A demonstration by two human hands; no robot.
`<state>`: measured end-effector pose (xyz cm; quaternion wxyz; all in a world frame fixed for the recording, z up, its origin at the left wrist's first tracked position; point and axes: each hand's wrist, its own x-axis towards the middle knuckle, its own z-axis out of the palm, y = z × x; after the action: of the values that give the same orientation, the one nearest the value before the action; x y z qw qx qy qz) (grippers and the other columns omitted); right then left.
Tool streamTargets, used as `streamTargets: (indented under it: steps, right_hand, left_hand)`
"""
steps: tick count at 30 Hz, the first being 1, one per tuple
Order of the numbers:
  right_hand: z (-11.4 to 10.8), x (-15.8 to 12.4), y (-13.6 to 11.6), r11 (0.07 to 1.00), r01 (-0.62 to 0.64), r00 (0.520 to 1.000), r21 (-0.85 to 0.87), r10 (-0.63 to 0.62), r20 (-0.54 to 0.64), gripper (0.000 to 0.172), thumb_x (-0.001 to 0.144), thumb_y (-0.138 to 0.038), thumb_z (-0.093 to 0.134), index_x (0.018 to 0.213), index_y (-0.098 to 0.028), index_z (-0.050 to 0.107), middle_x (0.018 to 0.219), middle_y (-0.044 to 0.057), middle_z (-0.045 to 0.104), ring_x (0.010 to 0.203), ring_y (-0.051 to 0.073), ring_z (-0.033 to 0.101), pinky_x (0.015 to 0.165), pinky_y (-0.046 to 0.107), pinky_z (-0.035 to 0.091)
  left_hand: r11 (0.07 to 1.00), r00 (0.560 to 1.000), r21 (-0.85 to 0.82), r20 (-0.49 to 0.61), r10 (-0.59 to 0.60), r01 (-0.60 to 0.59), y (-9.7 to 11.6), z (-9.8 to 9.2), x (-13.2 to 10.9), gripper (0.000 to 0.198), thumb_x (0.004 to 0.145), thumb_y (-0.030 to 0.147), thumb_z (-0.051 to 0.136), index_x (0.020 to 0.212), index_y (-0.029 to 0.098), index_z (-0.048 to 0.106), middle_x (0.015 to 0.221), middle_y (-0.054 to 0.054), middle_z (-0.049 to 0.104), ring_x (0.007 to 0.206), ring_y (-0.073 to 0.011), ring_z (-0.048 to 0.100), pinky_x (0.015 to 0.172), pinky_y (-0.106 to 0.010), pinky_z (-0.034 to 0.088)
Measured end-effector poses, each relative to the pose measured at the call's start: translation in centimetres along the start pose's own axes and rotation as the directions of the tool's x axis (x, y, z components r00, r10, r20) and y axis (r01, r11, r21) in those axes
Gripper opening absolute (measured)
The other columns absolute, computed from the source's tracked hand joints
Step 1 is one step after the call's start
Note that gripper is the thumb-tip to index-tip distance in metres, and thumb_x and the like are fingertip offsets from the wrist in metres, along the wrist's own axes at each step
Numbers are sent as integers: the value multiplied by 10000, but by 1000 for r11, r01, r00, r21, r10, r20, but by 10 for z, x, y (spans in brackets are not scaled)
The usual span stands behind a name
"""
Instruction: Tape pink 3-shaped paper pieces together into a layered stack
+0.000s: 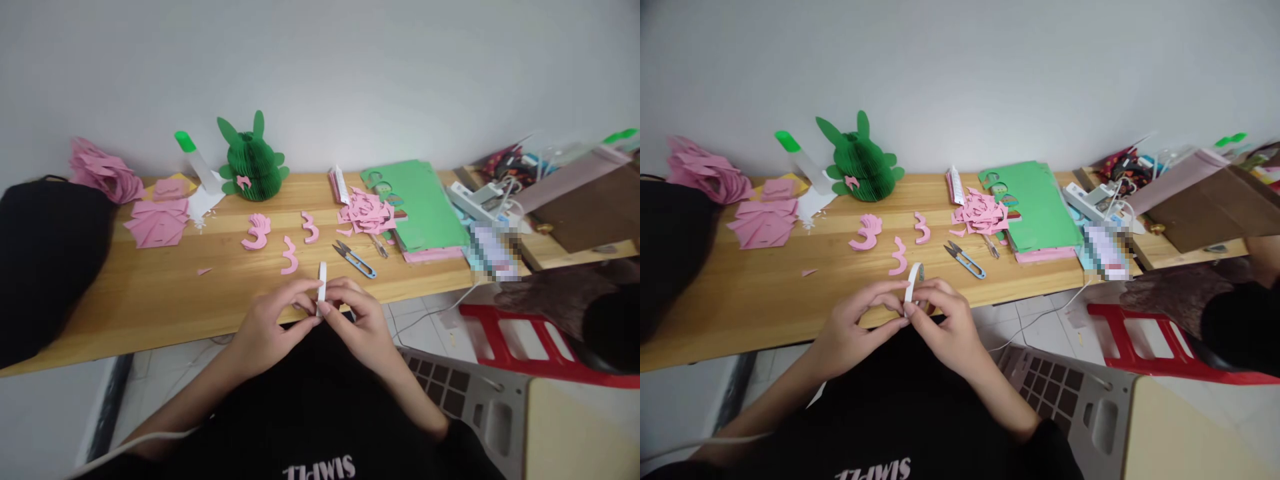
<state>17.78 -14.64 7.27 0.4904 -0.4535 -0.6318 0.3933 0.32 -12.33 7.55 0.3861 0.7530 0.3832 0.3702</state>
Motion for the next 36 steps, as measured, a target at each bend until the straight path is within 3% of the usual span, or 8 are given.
streamTargets:
  steps: [10,16,28,36]
  right_hand:
    - [0,8,3,999,-48,999,-5,48,-8,85,889,-198,606,863,-203,687,826,27,631,719,134,582,643,276,496]
    - [-2,9,1,996,-84,996,-23,84,5,96,892,-227,605,858,-210,694,828,28,630,738,147,585,653,293,492]
    - [-3,12,1,995,-104,994,4,104,-24,98,891,-259,604,856,-202,675,833,33,628,746,152,597,674,295,495]
    - [-9,27,11,992,-116,992,-56,114,-49,172,889,-334,586,817,-190,647,786,21,612,702,136,572,632,264,475]
  left_hand:
    - [999,1000,-50,1,4,-4,-4,0,6,334,822,116,653,1123,239,580,869,28,725,802,-130,701,817,-281,551]
    - [974,991,-181,36,-130,135,-3,0,9,479,798,108,670,1229,241,511,796,52,697,783,-124,688,862,-287,528]
    - [971,992,-207,75,-103,117,-7,1,14,307,823,126,643,1102,241,585,857,26,681,817,-125,654,846,-285,511]
    - [941,974,-266,142,-177,209,-9,2,33,204,823,176,624,1017,227,584,788,31,651,746,-120,648,741,-256,540]
